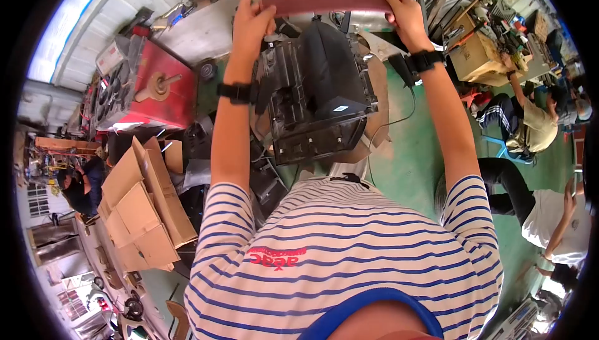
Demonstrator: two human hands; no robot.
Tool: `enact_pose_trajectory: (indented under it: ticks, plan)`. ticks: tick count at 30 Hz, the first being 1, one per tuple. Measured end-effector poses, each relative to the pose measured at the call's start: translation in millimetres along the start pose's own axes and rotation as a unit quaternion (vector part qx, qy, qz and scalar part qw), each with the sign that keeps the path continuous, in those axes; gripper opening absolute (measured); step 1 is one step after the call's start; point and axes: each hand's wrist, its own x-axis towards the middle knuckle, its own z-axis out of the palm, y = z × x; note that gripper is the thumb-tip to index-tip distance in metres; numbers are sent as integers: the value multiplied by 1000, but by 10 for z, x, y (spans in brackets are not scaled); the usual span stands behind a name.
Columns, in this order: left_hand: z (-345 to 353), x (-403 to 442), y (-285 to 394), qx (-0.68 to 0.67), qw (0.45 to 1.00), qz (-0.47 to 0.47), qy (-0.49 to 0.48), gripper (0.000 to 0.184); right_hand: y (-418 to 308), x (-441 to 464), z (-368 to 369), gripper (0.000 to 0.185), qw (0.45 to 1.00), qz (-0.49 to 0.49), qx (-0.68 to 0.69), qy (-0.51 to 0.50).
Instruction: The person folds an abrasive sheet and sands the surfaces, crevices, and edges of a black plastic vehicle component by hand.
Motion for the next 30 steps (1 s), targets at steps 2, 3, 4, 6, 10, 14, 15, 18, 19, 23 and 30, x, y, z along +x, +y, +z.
enact_pose_trajectory:
  ticks: [2,3,4,6,10,14,15,18,19,23,30]
  plan:
    - [121,-380,-86,0,996,-79,35,65,-1,-366,9,28,997,4,-74,-16]
    - [173,-591,-126,14,990,-132,48,63,161,-535,-42,28,992,34,-119,-30]
    - [114,-810,-402,19,986,-163,13,62,424,-734,-126,29,983,62,-164,-45]
    - [75,-1324,-882,26,964,-264,-18,68,845,-1247,-249,32,955,115,-251,-109]
    - [126,-1789,-1089,233,894,-371,-92,79,1464,-1751,-382,45,916,160,-327,-170]
    - [129,-1487,-1520,276,943,-179,-50,73,1504,-1467,-114,60,954,116,-232,-151]
    - [236,-1330,-1503,296,948,-101,-52,68,1523,-1362,21,59,951,78,-251,-163]
    - [565,-961,-2035,359,931,-8,-68,60,2005,-1038,330,57,908,-204,-312,-192]
    - [629,-901,-2199,403,912,4,-79,57,2281,-992,415,57,811,-433,-337,-202]
    - [634,-841,-2165,400,910,-7,-107,57,2231,-934,588,51,885,-123,-409,-184]
    - [587,-558,-2521,480,866,64,-125,58,1806,-635,492,70,908,85,-287,-292]
